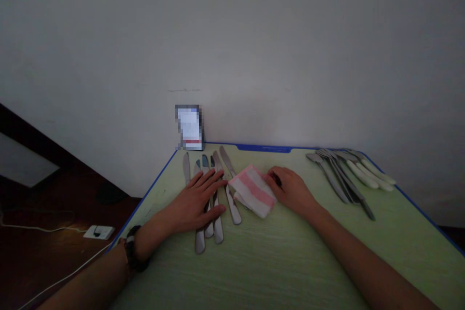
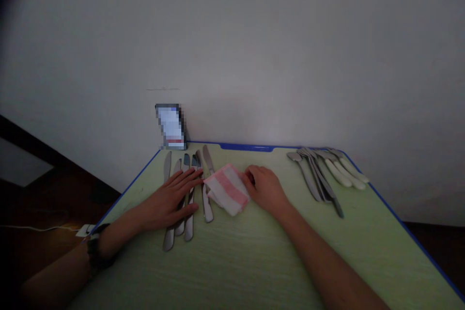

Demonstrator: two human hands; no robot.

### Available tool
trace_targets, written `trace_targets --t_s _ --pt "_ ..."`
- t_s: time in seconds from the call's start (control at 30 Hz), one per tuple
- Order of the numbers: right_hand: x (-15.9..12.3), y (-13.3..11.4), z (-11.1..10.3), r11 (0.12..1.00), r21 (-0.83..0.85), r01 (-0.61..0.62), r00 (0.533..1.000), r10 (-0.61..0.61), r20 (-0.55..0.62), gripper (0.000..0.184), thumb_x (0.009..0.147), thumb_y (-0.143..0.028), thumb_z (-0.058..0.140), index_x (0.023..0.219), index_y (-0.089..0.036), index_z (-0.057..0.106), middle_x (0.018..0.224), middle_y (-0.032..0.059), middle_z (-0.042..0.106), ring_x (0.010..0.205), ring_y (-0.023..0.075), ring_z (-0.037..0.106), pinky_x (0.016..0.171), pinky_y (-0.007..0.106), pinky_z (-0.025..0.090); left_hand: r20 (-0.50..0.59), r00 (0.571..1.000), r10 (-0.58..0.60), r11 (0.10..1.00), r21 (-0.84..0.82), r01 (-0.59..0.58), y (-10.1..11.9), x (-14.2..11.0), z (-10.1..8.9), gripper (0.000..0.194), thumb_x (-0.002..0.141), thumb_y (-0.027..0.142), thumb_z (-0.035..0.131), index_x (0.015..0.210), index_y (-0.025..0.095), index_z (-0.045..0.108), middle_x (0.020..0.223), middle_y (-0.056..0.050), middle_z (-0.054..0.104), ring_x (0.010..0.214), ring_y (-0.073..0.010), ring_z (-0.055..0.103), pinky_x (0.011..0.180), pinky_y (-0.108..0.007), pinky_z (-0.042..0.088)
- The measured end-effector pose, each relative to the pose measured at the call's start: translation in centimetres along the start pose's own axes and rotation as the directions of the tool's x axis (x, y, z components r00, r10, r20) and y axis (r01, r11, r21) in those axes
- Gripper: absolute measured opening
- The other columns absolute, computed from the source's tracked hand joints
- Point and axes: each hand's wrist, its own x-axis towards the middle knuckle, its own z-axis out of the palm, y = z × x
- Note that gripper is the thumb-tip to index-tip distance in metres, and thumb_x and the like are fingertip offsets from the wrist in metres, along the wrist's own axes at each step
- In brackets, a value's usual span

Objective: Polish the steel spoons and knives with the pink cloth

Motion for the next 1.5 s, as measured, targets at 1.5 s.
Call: trace_targets --t_s 1.5 --pt "-0.05 0.09 0.11 1.0 -0.009 -0.009 1.0 0.009 0.001 0.024 0.088 -0.033 0.041 0.074 -0.018 0.054 0.07 0.0051 0.06 0.064 0.016 0.052 0.062 0.027 0.035 0.082 0.996 0.02 0.996 0.087 -0.027 -0.35 -0.17 -0.01 0.063 0.092 0.059 0.025 0.146 0.029 0.016 0.154 -0.005 0.012 0.141 -0.0249 0.009 0.114 -0.047 0.012"
